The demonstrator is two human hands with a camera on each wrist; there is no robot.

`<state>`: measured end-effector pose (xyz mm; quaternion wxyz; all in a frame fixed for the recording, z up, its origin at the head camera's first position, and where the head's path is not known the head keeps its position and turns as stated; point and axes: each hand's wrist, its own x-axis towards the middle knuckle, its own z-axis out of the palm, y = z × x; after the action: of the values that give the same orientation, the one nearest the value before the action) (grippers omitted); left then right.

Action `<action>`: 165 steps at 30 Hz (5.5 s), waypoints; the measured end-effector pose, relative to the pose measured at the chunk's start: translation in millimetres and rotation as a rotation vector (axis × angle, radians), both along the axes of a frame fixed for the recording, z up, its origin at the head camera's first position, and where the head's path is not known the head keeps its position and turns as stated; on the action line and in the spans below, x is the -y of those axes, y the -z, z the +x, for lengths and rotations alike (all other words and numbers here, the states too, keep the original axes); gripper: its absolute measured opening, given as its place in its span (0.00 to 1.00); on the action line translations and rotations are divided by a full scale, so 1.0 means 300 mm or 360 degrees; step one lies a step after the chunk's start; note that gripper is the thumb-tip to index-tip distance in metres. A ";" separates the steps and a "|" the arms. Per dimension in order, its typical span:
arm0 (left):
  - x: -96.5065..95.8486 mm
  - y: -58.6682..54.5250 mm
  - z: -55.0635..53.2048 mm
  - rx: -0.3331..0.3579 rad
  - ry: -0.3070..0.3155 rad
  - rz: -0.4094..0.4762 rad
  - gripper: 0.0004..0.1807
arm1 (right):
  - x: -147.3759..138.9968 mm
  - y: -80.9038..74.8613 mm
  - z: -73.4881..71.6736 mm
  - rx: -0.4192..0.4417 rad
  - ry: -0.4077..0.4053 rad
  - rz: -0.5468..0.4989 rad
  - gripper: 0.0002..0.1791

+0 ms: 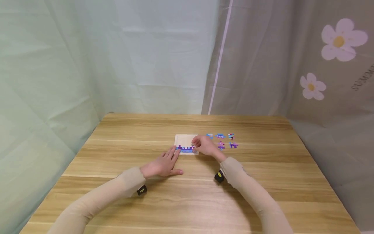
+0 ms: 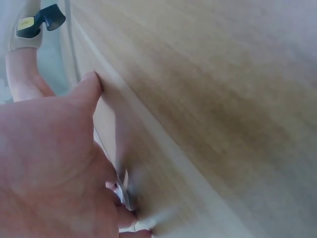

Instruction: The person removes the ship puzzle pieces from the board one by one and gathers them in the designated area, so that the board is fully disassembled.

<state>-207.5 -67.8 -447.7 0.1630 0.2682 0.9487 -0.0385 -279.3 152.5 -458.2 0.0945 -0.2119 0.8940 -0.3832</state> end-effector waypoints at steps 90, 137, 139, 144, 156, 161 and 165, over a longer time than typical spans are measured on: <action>-0.007 -0.007 -0.097 0.0257 0.0345 0.0139 0.54 | -0.102 -0.043 0.064 0.0131 0.0054 -0.0167 0.08; 0.003 0.001 -0.093 0.0248 0.0345 0.0197 0.53 | -0.237 -0.030 0.095 -0.0020 0.0004 0.0150 0.07; 0.004 0.001 -0.093 0.0243 0.0345 0.0195 0.53 | -0.236 -0.032 0.096 -0.0025 0.0003 0.0150 0.07; 0.004 0.005 -0.094 0.0233 0.0340 0.0199 0.53 | -0.232 -0.035 0.094 -0.0069 -0.0004 0.0170 0.05; 0.007 0.001 -0.095 0.0217 0.0344 0.0173 0.53 | -0.203 -0.048 0.081 -0.0139 0.0038 0.0166 0.03; 0.008 0.008 -0.098 0.0206 0.0349 0.0154 0.52 | -0.186 -0.038 0.075 -0.0097 0.0010 0.0099 0.05; 0.007 0.012 -0.093 0.0209 0.0348 0.0154 0.52 | -0.171 -0.037 0.071 -0.0068 -0.0026 0.0050 0.05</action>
<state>-235.5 -70.0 -451.4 0.2063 0.3797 0.9018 0.0075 -258.0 203.7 -447.2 0.0818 -0.2259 0.9000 -0.3638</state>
